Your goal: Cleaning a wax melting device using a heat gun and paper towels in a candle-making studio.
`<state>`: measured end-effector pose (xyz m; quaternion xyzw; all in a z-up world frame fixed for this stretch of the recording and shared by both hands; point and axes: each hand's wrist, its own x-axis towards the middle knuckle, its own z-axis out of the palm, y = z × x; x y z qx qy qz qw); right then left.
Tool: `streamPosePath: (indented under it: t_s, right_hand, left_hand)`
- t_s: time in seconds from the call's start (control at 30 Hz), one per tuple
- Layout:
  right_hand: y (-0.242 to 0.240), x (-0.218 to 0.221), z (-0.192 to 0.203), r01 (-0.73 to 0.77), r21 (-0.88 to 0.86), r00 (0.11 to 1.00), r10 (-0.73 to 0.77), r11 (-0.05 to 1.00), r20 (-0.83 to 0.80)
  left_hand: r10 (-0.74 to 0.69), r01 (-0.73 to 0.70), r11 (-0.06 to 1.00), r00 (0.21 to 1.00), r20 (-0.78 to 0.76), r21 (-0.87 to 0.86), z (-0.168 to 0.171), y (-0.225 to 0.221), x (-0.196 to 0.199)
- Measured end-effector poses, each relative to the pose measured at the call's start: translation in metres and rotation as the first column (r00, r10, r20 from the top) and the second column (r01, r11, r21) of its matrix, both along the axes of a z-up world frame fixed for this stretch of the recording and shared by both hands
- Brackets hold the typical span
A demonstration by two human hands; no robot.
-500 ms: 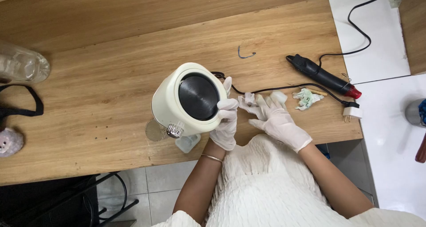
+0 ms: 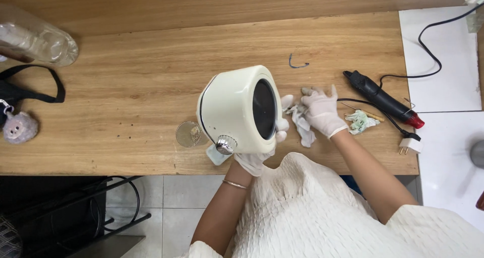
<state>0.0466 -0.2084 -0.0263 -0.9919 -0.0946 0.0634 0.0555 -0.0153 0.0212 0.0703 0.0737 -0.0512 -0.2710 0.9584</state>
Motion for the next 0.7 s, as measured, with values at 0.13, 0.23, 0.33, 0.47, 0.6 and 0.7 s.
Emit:
streamPosePath:
  t_s: [0.13, 0.23, 0.33, 0.47, 0.6, 0.7]
  right_hand:
    - [-0.047, 0.036, 0.003, 0.262, 0.1, 0.947, -0.235, 0.96, -0.219]
    - [-0.055, 0.046, 0.067, 0.209, 0.07, 0.973, -0.201, 0.975, -0.116]
    - [-0.039, 0.035, 0.155, 0.352, 0.207, 0.925, -0.304, 0.913, -0.229]
    - [-0.04, 0.015, 0.174, 0.427, 0.306, 0.877, -0.307, 0.851, -0.369]
    - [-0.041, -0.004, 0.162, 0.227, 0.346, 0.964, -0.159, 0.91, -0.212]
    - [-0.033, -0.015, 0.159, 0.252, 0.539, 0.967, -0.229, 0.804, -0.11]
  left_hand:
    - [-0.14, 0.082, 0.89, 0.985, -0.098, -0.448, 0.013, 0.032, 0.016]
    - [0.015, -0.085, 0.938, 0.979, -0.204, -0.336, -0.035, 0.052, 0.027]
    - [-0.012, -0.09, 0.914, 0.969, -0.246, -0.396, -0.014, 0.056, 0.031]
    - [0.113, -0.176, 0.965, 0.948, -0.299, -0.193, -0.02, 0.054, 0.033]
    - [0.1, -0.152, 0.98, 0.934, -0.344, -0.129, -0.019, 0.044, 0.036]
    - [0.104, -0.144, 0.986, 0.924, -0.369, -0.083, -0.013, 0.036, 0.035]
